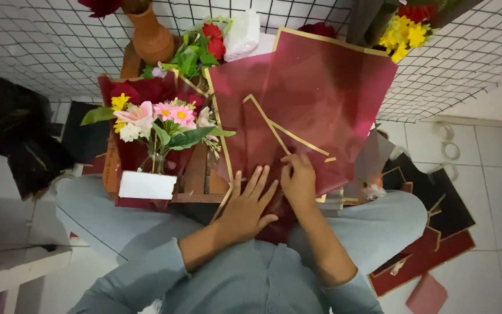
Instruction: A person arranges a small bouquet of flowers in a white base and wraps it with maroon decorative paper, securing the folds with tape.
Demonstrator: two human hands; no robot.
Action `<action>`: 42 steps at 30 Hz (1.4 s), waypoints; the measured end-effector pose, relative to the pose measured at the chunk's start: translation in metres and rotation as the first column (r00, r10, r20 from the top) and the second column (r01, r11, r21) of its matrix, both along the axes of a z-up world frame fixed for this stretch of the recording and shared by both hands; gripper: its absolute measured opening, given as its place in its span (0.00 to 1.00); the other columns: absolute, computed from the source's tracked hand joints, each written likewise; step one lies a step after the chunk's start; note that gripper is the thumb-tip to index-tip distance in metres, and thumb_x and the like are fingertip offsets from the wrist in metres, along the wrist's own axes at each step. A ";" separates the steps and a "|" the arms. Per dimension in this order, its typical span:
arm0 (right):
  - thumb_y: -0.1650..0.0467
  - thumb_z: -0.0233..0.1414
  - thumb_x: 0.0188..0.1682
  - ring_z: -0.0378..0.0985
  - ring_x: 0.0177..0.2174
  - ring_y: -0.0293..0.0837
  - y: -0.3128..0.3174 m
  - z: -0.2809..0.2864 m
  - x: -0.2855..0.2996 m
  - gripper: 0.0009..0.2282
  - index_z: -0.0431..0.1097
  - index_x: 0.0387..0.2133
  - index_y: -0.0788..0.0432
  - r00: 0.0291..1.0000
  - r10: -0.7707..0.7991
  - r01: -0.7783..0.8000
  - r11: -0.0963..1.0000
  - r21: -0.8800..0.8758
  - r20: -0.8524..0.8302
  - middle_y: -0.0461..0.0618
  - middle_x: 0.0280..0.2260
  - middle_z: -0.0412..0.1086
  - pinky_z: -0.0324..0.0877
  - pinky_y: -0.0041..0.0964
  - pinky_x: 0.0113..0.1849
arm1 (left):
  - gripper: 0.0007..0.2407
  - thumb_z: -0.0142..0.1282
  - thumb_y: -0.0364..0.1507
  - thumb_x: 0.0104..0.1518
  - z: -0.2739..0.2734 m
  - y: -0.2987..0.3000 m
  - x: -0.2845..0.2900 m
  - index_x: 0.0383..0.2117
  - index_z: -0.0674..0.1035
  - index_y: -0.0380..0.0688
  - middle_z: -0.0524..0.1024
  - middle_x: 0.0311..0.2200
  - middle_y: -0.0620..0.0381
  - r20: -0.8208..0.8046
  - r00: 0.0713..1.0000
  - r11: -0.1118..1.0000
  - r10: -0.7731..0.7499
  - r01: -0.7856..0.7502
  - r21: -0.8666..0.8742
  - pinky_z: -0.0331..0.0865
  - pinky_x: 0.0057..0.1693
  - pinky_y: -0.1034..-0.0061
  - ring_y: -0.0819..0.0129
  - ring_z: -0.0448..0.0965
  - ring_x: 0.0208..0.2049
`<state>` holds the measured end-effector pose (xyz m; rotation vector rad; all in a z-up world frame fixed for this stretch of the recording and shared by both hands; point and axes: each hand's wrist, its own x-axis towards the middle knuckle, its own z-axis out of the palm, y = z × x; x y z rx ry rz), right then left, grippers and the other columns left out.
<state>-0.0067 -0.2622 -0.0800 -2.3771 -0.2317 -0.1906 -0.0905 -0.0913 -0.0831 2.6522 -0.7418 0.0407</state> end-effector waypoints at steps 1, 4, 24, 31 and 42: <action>0.78 0.51 0.46 0.78 0.38 0.58 -0.001 -0.004 0.001 0.08 0.76 0.35 0.56 1.000 -0.009 0.008 1.000 -0.022 -0.012 0.54 0.30 0.70 0.73 0.50 0.43 | 0.34 0.37 0.53 0.63 0.002 0.002 0.001 0.70 0.56 0.43 0.39 0.73 0.36 -0.006 1.000 1.000 -0.011 0.011 0.029 0.21 0.67 0.32 0.42 0.33 0.74; 0.75 0.52 0.48 0.80 0.37 0.56 -0.005 0.007 0.003 0.07 0.76 0.35 0.54 0.995 -0.019 0.005 0.990 -0.140 -0.098 0.52 0.31 0.70 0.75 0.48 0.41 | 0.36 0.37 0.56 0.62 -0.007 0.010 0.004 0.71 0.53 0.46 0.39 0.73 0.36 -0.045 0.999 0.995 -0.014 0.018 0.093 0.23 0.67 0.32 0.44 0.33 0.74; 0.80 0.52 0.49 0.78 0.43 0.60 -0.007 0.022 -0.012 0.10 0.74 0.42 0.61 0.998 0.063 -0.063 0.998 -0.017 -0.010 0.59 0.39 0.69 0.76 0.50 0.44 | 0.14 0.54 0.21 0.56 -0.008 0.002 0.028 0.47 0.81 0.51 0.58 0.62 0.39 -0.323 0.847 0.749 0.423 -0.527 -0.402 0.70 0.57 0.53 0.46 0.72 0.55; 0.83 0.51 0.48 0.76 0.47 0.61 -0.010 0.002 -0.012 0.11 0.74 0.41 0.63 0.985 0.109 -0.109 0.994 -0.005 0.135 0.58 0.45 0.67 0.73 0.51 0.50 | 0.11 0.57 0.29 0.60 -0.038 0.003 0.035 0.42 0.85 0.72 0.77 0.40 0.68 -0.493 0.773 0.697 0.400 -0.606 -0.384 0.66 0.59 0.71 0.68 0.80 0.47; 0.72 0.60 0.49 0.62 0.49 0.63 -0.131 -0.067 -0.014 0.25 0.60 0.58 0.62 0.821 -0.537 0.464 0.825 0.321 0.193 0.64 0.53 0.55 0.68 0.53 0.47 | 0.11 0.58 0.19 0.56 -0.008 0.006 0.032 0.40 0.85 0.49 0.81 0.37 0.51 -0.409 0.801 0.605 0.436 -0.598 -0.526 0.71 0.54 0.60 0.51 0.80 0.45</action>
